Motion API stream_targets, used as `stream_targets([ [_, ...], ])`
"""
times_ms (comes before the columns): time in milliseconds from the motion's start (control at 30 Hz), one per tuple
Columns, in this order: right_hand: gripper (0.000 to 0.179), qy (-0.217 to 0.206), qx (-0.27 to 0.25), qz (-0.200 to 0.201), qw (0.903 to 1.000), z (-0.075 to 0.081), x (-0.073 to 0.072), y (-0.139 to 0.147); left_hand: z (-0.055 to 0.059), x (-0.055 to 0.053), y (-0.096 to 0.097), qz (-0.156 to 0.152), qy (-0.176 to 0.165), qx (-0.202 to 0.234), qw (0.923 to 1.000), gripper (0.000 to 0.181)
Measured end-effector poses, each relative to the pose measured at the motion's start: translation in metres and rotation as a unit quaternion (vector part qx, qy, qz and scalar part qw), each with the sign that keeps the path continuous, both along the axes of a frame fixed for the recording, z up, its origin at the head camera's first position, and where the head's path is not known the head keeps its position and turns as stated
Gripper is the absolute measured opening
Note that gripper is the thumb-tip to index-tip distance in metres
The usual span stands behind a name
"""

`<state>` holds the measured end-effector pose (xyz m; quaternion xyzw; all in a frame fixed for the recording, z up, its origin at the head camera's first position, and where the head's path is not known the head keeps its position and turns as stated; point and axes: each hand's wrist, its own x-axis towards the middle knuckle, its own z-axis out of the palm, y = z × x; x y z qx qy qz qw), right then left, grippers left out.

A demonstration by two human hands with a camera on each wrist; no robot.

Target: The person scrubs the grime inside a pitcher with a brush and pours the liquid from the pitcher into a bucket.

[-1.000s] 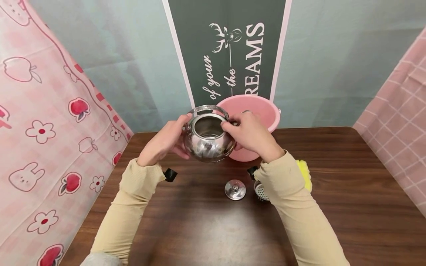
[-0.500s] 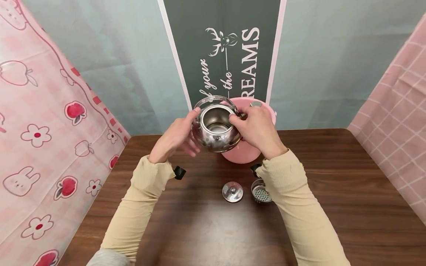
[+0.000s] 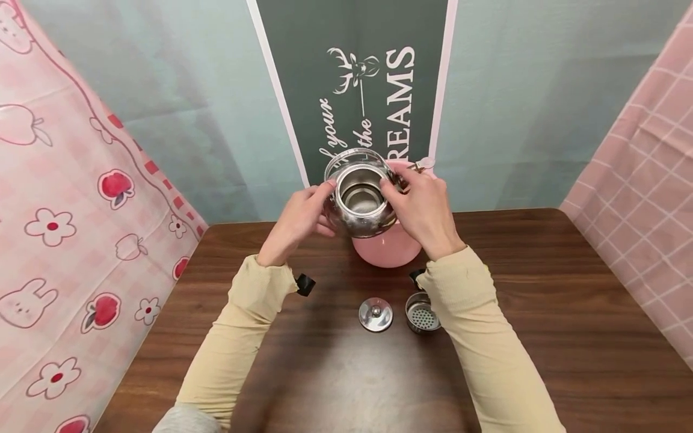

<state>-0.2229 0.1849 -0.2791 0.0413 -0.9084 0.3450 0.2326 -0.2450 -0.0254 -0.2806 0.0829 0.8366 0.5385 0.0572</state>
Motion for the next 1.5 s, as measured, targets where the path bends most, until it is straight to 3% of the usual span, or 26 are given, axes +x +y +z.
stream_targets([
  [267, 0.049, 0.041, -0.026, -0.011, 0.9987, -0.005, -0.003, 0.007, -0.006, -0.003, 0.012, 0.018, 0.089, -0.022, 0.9957, 0.046],
  [433, 0.049, 0.046, -0.043, -0.009, 0.9980, -0.012, -0.007, 0.012, -0.012, -0.007, 0.020, 0.033, 0.123, -0.037, 0.9912, 0.041],
  [667, 0.047, 0.046, -0.049, 0.005, 0.9977, -0.021, -0.010, 0.018, -0.020, -0.009, 0.025, 0.040, 0.134, -0.049, 0.9889, 0.063],
  [1500, 0.054, 0.031, -0.005, 0.038, 0.9988, -0.033, -0.010, 0.026, -0.033, -0.015, 0.032, -0.012, 0.146, -0.021, 0.9890, 0.069],
])
